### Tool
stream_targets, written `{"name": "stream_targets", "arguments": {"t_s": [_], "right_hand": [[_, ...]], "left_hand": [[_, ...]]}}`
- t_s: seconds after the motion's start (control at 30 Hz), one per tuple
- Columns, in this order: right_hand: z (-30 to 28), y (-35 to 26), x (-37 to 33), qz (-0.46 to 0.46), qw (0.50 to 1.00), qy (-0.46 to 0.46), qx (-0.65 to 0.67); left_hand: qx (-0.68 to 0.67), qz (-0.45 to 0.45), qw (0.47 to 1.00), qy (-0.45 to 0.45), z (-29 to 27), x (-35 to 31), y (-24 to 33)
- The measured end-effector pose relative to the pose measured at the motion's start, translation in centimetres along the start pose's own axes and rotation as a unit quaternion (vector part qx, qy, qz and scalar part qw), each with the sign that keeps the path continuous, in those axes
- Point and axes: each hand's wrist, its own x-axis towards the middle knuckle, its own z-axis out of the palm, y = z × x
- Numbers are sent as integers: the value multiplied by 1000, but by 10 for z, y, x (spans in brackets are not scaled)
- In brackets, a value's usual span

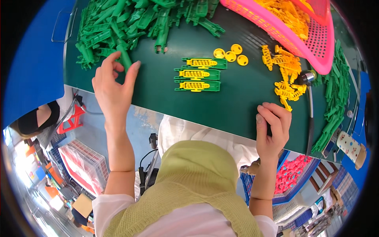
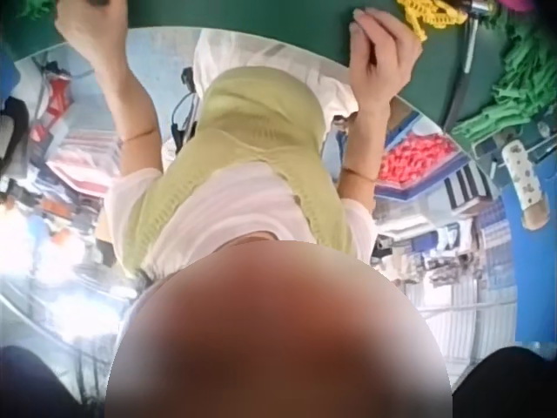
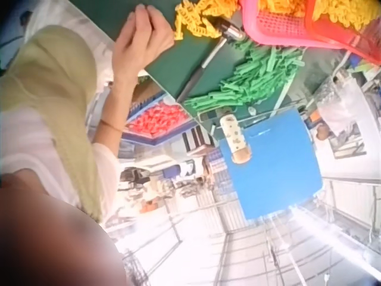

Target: Assembling plastic toy fish by snapping yellow parts onto green bodies.

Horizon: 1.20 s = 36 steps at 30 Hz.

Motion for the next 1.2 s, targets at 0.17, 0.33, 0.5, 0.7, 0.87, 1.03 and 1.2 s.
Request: {"name": "stream_targets", "arguments": {"t_s": [0.17,0.33,0.5,0.7,0.87,1.03,1.2], "right_hand": [[-12,3,2,-5,999,26,-35],[-27,13,14,80,983,55,-159],[-31,13,9,103,979,11,-176],[-32,4,1,41,984,-42,-170],[-36,1,-4,55,988,-72,-123],[-42,-2,-8,51,986,-108,-120],[-40,7,-14,67,985,-56,-152]], "left_hand": [[-31,-25,999,5,-6,-3,-9],[-155,-41,985,65,-18,-11,-11],[-401,12,916,-31,-15,-34,36],[-292,298,888,-191,-1,-38,101],[-249,329,876,-249,15,-42,129],[-269,289,903,-168,16,-43,121],[-283,253,911,-163,14,-49,105]]}}
